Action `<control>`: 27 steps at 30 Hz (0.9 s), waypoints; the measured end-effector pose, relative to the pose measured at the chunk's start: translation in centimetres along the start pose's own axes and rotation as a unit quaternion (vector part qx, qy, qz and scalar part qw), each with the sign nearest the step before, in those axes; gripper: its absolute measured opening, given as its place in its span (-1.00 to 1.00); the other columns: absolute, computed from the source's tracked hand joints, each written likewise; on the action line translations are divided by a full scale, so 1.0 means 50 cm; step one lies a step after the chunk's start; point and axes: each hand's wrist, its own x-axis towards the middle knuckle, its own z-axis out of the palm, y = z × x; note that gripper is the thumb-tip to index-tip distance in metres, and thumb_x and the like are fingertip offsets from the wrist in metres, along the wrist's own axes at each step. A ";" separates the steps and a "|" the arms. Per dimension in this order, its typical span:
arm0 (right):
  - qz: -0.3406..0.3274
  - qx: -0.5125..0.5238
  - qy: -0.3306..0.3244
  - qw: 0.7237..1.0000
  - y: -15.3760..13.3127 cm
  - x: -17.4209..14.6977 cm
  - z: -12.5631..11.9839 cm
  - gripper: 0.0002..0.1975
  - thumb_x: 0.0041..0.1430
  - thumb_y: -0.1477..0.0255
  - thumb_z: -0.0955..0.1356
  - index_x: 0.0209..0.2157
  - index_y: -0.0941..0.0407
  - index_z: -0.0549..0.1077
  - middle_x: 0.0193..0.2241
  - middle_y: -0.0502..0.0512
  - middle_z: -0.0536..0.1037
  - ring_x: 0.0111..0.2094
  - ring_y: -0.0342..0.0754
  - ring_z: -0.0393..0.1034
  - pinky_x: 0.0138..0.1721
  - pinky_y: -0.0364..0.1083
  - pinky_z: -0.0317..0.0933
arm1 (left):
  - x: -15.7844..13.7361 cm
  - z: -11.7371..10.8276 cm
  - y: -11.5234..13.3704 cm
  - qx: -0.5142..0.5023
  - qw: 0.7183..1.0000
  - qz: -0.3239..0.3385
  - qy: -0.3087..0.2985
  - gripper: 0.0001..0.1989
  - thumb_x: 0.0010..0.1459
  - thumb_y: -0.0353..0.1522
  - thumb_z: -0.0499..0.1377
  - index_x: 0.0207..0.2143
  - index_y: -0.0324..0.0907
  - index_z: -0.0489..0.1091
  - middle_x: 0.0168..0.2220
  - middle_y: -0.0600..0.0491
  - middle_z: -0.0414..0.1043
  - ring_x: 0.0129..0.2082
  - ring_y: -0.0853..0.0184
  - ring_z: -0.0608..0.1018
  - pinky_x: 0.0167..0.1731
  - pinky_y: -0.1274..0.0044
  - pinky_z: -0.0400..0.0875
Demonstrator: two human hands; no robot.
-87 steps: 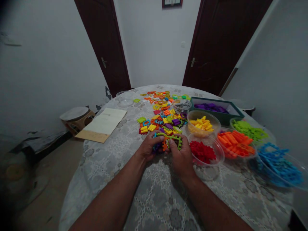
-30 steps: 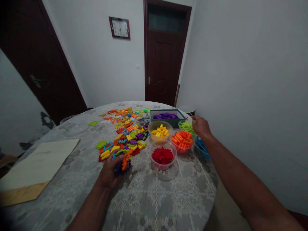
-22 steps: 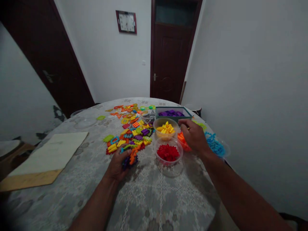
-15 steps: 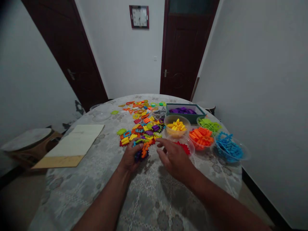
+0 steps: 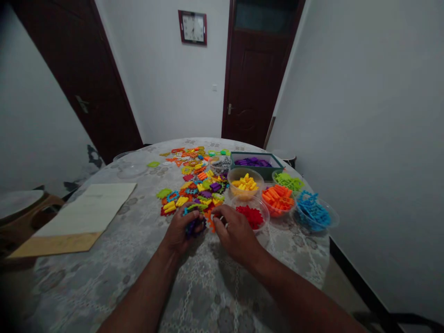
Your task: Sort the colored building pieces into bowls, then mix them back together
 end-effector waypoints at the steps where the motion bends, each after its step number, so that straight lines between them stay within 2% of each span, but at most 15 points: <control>1: 0.002 -0.012 0.004 1.000 0.002 -0.002 -0.014 -0.72 0.39 0.45 0.32 0.08 0.05 0.50 -0.19 0.06 0.64 -0.23 -0.05 0.53 -0.13 -0.06 0.35 | 0.000 0.001 0.003 -0.004 1.000 -0.003 0.001 -0.55 -0.02 -0.30 0.47 -0.10 -0.13 0.41 -0.45 0.13 0.49 -0.57 0.43 0.44 -0.61 0.64 0.30; 3: 0.008 -0.039 0.020 0.999 0.011 -0.002 -0.045 -0.57 0.38 0.44 0.31 0.25 0.05 0.41 -0.20 0.06 0.64 -0.25 -0.05 0.52 -0.14 -0.05 0.35 | 0.000 0.002 0.007 -0.011 1.000 -0.006 0.001 -0.54 -0.02 -0.31 0.47 -0.09 -0.13 0.40 -0.45 0.12 0.50 -0.57 0.44 0.43 -0.61 0.64 0.30; 5: 0.016 -0.071 0.043 0.996 0.030 0.005 -0.082 -0.52 0.37 0.40 0.32 0.29 0.05 0.39 -0.22 0.06 0.63 -0.25 -0.04 0.52 -0.14 -0.04 0.36 | -0.001 0.003 0.010 -0.014 1.000 -0.008 0.000 -0.54 -0.02 -0.31 0.47 -0.10 -0.14 0.39 -0.46 0.11 0.50 -0.58 0.44 0.42 -0.62 0.64 0.31; 9: 0.049 -0.113 0.114 0.986 0.089 0.040 -0.175 -0.58 0.35 0.29 0.34 0.18 0.08 0.48 -0.26 0.08 0.64 -0.29 -0.01 0.52 -0.19 -0.03 0.36 | -0.004 0.004 0.014 -0.030 1.000 -0.008 0.000 -0.58 -0.01 -0.32 0.47 -0.15 -0.15 0.38 -0.46 0.11 0.49 -0.57 0.44 0.44 -0.62 0.66 0.30; 12: 0.087 -0.136 0.182 0.970 0.147 0.062 -0.253 -0.55 0.31 0.23 0.35 0.16 0.10 0.51 -0.31 0.07 0.64 -0.35 0.00 0.51 -0.26 -0.04 0.34 | -0.005 0.003 0.018 -0.044 0.999 -0.015 0.001 -0.62 -0.01 -0.34 0.47 -0.21 -0.15 0.37 -0.45 0.11 0.49 -0.58 0.46 0.43 -0.61 0.66 0.31; 16: 0.135 -0.165 0.224 0.951 0.224 0.057 -0.331 -0.56 0.26 0.18 0.36 0.05 0.12 0.58 -0.28 0.12 0.67 -0.32 0.01 0.54 -0.26 -0.04 0.35 | -0.004 0.003 0.020 -0.049 0.999 -0.020 0.008 -0.62 0.00 -0.33 0.47 -0.24 -0.16 0.35 -0.45 0.11 0.50 -0.60 0.47 0.43 -0.63 0.67 0.31; 19: 0.154 -0.179 0.224 0.946 0.266 0.037 -0.355 -0.59 0.25 0.16 0.35 -0.04 0.13 0.61 -0.23 0.16 0.69 -0.26 0.03 0.56 -0.22 -0.03 0.36 | -0.003 0.003 0.018 -0.056 0.998 -0.026 0.003 -0.61 -0.01 -0.34 0.48 -0.26 -0.15 0.33 -0.46 0.12 0.50 -0.60 0.46 0.44 -0.65 0.68 0.29; 22: 0.163 -0.195 0.207 0.945 0.289 0.019 -0.361 -0.60 0.25 0.17 0.34 -0.06 0.14 0.63 -0.22 0.17 0.70 -0.24 0.05 0.57 -0.20 -0.02 0.37 | -0.002 0.003 0.016 -0.069 0.997 -0.031 0.002 -0.59 -0.04 -0.35 0.49 -0.26 -0.15 0.33 -0.46 0.13 0.48 -0.59 0.45 0.46 -0.67 0.68 0.28; 27: 0.162 -0.180 0.104 0.965 0.289 0.009 -0.368 -0.65 0.17 0.23 0.36 -0.15 0.13 0.68 -0.24 0.17 0.72 -0.25 0.07 0.59 -0.18 0.00 0.39 | -0.002 0.003 0.017 -0.071 0.997 -0.018 0.002 -0.58 -0.04 -0.36 0.49 -0.24 -0.13 0.33 -0.45 0.14 0.47 -0.56 0.41 0.49 -0.68 0.66 0.29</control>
